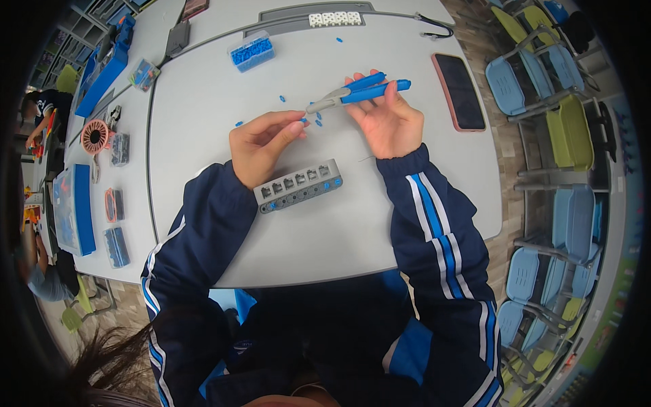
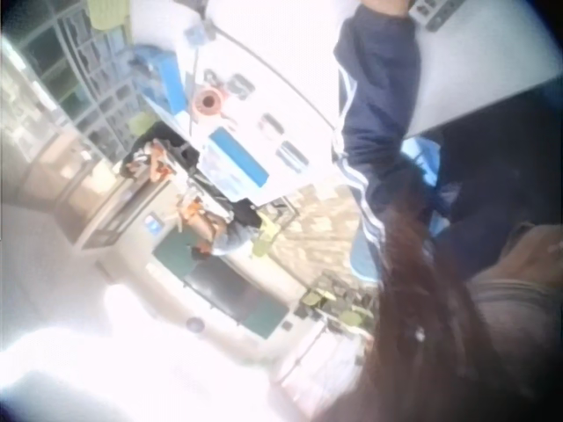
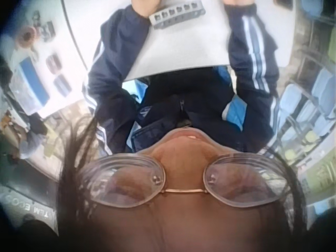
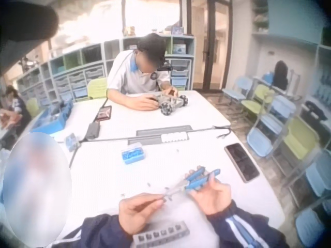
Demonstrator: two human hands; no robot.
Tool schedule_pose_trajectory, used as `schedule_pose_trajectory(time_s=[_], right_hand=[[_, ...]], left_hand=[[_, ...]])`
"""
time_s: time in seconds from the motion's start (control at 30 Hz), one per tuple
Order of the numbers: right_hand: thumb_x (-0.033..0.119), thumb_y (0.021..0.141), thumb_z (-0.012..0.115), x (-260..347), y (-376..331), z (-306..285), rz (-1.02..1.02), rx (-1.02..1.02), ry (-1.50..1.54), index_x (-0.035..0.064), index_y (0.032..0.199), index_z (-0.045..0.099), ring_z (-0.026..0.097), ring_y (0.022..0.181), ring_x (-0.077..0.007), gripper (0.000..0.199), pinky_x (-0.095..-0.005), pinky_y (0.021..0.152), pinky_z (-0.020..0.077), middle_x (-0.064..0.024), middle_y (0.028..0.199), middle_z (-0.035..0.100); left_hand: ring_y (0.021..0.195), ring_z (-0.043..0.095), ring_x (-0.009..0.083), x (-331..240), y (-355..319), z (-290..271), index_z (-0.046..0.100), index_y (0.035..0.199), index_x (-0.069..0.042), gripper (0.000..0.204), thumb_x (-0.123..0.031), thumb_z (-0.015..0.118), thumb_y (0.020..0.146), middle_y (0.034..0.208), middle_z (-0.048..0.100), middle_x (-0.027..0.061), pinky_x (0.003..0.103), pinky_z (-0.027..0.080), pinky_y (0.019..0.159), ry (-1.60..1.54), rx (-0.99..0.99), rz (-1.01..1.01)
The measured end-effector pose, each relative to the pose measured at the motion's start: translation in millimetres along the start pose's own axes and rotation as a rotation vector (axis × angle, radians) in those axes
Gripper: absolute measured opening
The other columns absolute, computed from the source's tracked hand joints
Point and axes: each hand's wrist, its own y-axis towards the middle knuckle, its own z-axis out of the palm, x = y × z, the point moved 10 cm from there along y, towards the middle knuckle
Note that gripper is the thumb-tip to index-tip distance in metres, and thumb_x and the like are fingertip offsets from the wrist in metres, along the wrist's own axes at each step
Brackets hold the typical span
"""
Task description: The person assembles a small wheeled mechanical device using gray and blue plastic components. They attach wheels to a frame, insert small blue pins into a gray block, and use blue pliers to secure parts. The person also handles a smartphone briefly while assembling.
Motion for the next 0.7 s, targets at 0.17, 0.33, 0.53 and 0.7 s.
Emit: schedule_pose_trajectory(time_s=[0.17, 0.33, 0.53, 0.7], right_hand=[[0.034, 0.097, 0.062, -3.4, 0.2, 2.6, 0.034, -0.004, 0.017, -0.0022, 0.132, 0.045, 0.038, 0.139, -0.0392, 0.053, -0.0551, 0.118, 0.0309, -0.0203, 0.138, 0.046], [0.037, 0.098, 0.059, -3.3, -0.1, 5.0, 0.033, 0.022, -0.030, -0.0046, 0.137, 0.038, 0.035, 0.141, -0.0389, 0.061, -0.0530, 0.119, 0.0290, -0.0215, 0.141, 0.043], [0.039, 0.099, 0.057, -3.5, -1.9, 6.8, 0.029, 0.034, -0.087, -0.0054, 0.141, 0.034, 0.033, 0.142, -0.0390, 0.065, -0.0523, 0.120, 0.0282, -0.0224, 0.144, 0.040], [0.034, 0.098, 0.062, 1.8, -3.2, 10.6, -0.040, 0.051, -0.151, -0.0029, 0.141, 0.035, 0.039, 0.139, -0.0405, 0.063, -0.0573, 0.115, 0.0348, -0.0229, 0.139, 0.045]], left_hand=[[0.087, 0.070, 0.0193, 2.3, 1.1, -4.1, 0.068, 0.108, 0.006, 0.018, -0.001, 0.070, 0.091, 0.100, 0.073, 0.0165, 0.031, 0.056, 0.083, -0.054, -0.038, -0.025], [0.085, 0.070, 0.0192, 3.1, 1.9, -4.8, 0.069, 0.107, 0.006, 0.018, -0.002, 0.070, 0.091, 0.099, 0.073, 0.0159, 0.030, 0.057, 0.083, -0.024, -0.047, -0.031], [0.085, 0.070, 0.0185, 5.5, 1.4, -3.5, 0.069, 0.107, 0.006, 0.018, -0.001, 0.070, 0.091, 0.096, 0.073, 0.0147, 0.030, 0.056, 0.082, -0.063, -0.048, -0.050], [0.085, 0.071, 0.0199, 8.2, 1.0, -4.3, 0.069, 0.106, 0.007, 0.018, 0.000, 0.071, 0.090, 0.096, 0.073, 0.0155, 0.031, 0.057, 0.083, -0.046, -0.049, -0.072]])
